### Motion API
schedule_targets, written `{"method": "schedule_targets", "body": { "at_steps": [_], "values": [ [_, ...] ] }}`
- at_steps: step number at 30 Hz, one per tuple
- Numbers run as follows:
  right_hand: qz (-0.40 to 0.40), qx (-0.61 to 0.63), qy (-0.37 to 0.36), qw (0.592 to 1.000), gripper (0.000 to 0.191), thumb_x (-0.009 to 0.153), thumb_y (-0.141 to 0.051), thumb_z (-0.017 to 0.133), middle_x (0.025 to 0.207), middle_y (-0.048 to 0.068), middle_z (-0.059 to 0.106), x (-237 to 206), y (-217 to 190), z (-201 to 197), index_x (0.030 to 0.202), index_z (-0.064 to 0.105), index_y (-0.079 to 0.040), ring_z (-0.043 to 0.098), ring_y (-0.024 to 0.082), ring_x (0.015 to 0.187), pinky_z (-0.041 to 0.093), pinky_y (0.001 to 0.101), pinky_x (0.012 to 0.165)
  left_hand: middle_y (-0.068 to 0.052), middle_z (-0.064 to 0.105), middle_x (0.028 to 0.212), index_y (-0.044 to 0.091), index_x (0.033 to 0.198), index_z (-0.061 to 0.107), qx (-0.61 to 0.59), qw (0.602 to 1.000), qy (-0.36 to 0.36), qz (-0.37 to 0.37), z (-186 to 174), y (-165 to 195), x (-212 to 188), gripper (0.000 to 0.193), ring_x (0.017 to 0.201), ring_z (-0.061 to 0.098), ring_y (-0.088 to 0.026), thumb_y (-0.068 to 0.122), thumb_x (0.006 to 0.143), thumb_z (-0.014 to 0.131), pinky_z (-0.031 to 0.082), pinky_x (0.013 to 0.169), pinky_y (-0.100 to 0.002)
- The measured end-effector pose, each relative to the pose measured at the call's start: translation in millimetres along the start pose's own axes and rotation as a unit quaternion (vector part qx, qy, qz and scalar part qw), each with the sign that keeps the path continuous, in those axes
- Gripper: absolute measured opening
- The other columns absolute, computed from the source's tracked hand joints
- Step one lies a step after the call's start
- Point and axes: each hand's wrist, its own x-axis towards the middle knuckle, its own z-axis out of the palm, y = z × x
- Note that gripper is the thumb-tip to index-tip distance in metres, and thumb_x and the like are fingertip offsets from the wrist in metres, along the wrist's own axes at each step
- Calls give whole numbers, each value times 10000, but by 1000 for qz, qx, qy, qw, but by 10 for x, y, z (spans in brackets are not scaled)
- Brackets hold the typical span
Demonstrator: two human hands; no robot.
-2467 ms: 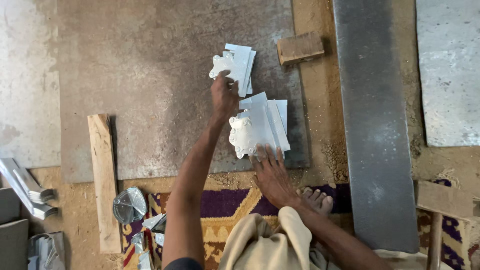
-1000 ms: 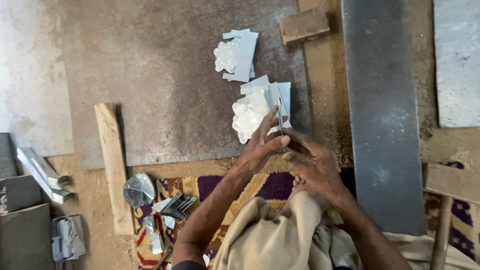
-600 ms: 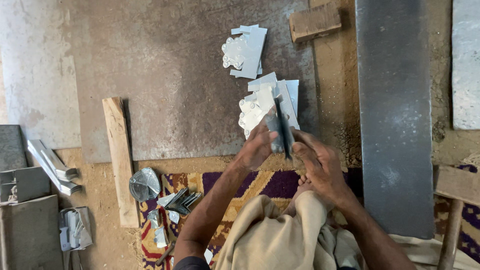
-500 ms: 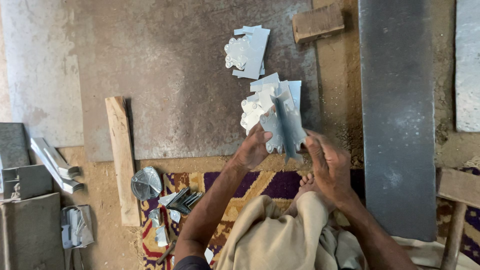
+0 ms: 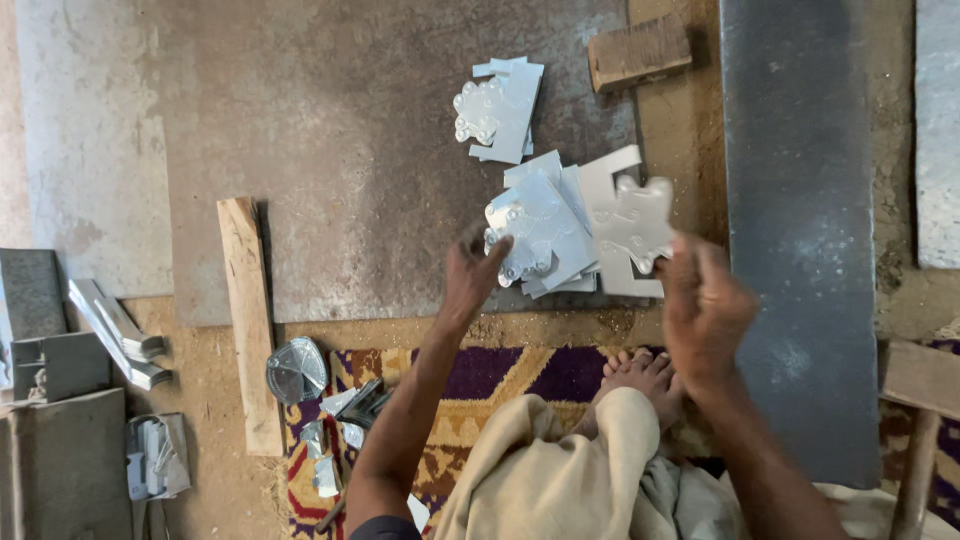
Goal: The person sits on the floor and repeatedly hammers flat metal pieces placed on a long metal bar. They pick up each piece, position it on the bar, strike it with a wooden mallet, and then set it aside. The person occasionally adjusts the position of the metal bar and organizes the finished pieces into a pile.
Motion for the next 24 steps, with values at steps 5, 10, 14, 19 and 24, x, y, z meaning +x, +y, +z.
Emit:
{"method": "schedule_targets", "body": {
  "at_steps": [5, 10, 14, 19, 24],
  "values": [
    [-151, -123, -174, 965, 434, 1075, -370, 486, 1140, 154, 716, -279, -17, 687, 1286, 635, -22, 637, 247, 825, 497, 457, 744, -117, 568, 908, 23, 1029, 618, 95, 973, 121, 171, 2, 159, 572, 179, 818, 558, -202, 104, 1008, 776, 549, 713, -337],
    [-184, -235, -342, 891, 561, 1002, -372, 522, 1588, 247, 320, -582, 17, 1158, 1417, 483, 3, 237, 423, 1500, 63, 640, 1211, -116, 664, 959, -3, 1189, 631, -66, 940, 86, 323, 217, 608, 1199, 285, 834, 670, -205, -21, 914, 703, 585, 748, -352],
    [-191, -214, -344, 894, 583, 983, -357, 515, 1596, 259, 309, -633, 76, 1198, 1435, 487, 10, 212, 419, 1511, 30, 617, 1211, -225, 651, 986, -62, 1208, 588, 19, 952, 33, 304, 581, 853, 1457, 434, 841, 669, -345, -6, 811, 756, 561, 720, -432],
    [-141, -118, -273, 944, 404, 1051, -343, 541, 1464, 221, 543, -499, 134, 902, 1286, 633, -27, 436, 399, 1446, 238, 571, 1235, -248, 650, 1022, -55, 1223, 613, 134, 943, 30, 303, 713, 971, 1647, 433, 905, 663, -393, -114, 794, 611, 556, 784, -477],
    [-66, -60, -204, 975, 365, 1065, -347, 597, 1360, 195, 629, -295, 112, 467, 1236, 653, -29, 592, 328, 1322, 443, 495, 1149, -209, 663, 1027, -18, 1196, 623, 94, 938, 123, 311, 445, 1233, 1673, 351, 904, 673, -352, -101, 857, 583, 584, 745, -462]
  ]
}}
